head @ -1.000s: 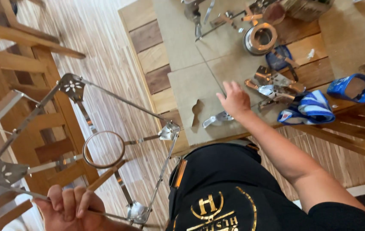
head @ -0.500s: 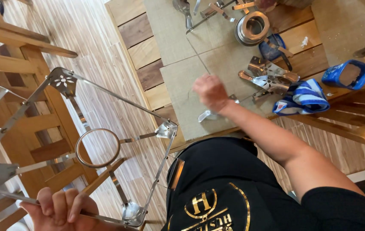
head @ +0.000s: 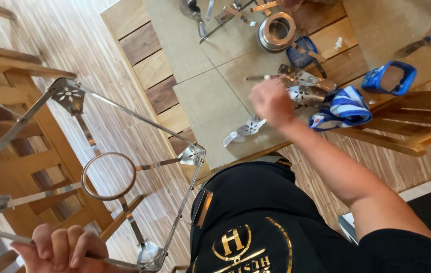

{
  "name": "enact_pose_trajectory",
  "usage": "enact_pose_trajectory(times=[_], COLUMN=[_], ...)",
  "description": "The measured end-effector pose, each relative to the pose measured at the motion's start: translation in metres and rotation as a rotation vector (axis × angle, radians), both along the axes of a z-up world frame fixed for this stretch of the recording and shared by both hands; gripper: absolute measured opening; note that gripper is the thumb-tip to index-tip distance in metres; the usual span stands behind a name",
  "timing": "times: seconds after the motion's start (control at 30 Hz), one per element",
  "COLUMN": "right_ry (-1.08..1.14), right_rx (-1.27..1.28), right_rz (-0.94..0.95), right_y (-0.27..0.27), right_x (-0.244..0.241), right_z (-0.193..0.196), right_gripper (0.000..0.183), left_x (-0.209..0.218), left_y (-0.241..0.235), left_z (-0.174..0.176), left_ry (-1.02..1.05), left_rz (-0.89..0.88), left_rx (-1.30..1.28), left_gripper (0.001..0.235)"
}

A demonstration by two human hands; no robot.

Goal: Assembling and cleaning metal frames and components for chafing dishes in a restaurant setting.

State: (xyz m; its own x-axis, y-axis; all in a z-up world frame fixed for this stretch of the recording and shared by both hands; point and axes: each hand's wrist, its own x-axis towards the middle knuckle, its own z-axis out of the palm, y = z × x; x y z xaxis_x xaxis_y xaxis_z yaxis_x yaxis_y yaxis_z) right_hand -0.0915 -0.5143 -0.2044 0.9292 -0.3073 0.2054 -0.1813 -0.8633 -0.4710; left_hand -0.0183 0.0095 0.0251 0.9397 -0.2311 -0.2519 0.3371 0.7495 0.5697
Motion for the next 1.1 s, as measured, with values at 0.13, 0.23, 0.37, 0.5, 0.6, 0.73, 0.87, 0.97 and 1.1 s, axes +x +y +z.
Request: enact_pose_trajectory(times=[0.13,0.23,0.37,0.5,0.6,0.73,0.87,0.97,1.1], right_ry=[-0.12,-0.061,-0.116,-0.209,-0.212,-0.129,-0.03,-0.035,-0.11], right_rx=[-0.089,-0.308,-0.32,-0.263,-0.311,-0.323,-0.227,0.235,1.576], right_rz=[0.38,0.317,0.224,0.129,0.107,0.129,0.131,-0.017,-0.097], right_y=[0.058,0.073,0.073,0.079,0.086,0.088,0.083,0.065,0.018], right_x=[-0.019,-0.031,-0.032,-0.027,-0.024,-0.027,-0.03,-0.03,-0.029], right_z=[0.018,-0.001,-0.001,-0.014,-0.018,-0.031,0.006,0.038,0.046], right_gripper=[0.028,0.006,0.01,0.013,0.01,0.01,0.008,0.02,0.055], left_x=[0.007,0.011,0.012,0.019,0.021,0.019,0.032,0.046,0.06], left_y=[-0.024,-0.017,0.006,0.004,-0.04,-0.06,-0.074,-0.098,-0.139], left_z=[0.016,0.007,-0.01,-0.017,0.005,0.017,0.0,-0.035,-0.039], left_ry=[0.068,0.144,0.059,0.045,0.104,0.192,0.106,0.089,0.168], left_rz=[-0.027,0.014,-0.095,-0.145,-0.077,-0.031,-0.175,-0.2,-0.309], left_rx=[-0.047,-0.172,-0.22,-0.271,-0.253,-0.285,-0.268,-0.45,-0.456], left_gripper=[0.069,0.064,0.065,0.067,0.065,0.06,0.069,0.062,0.053])
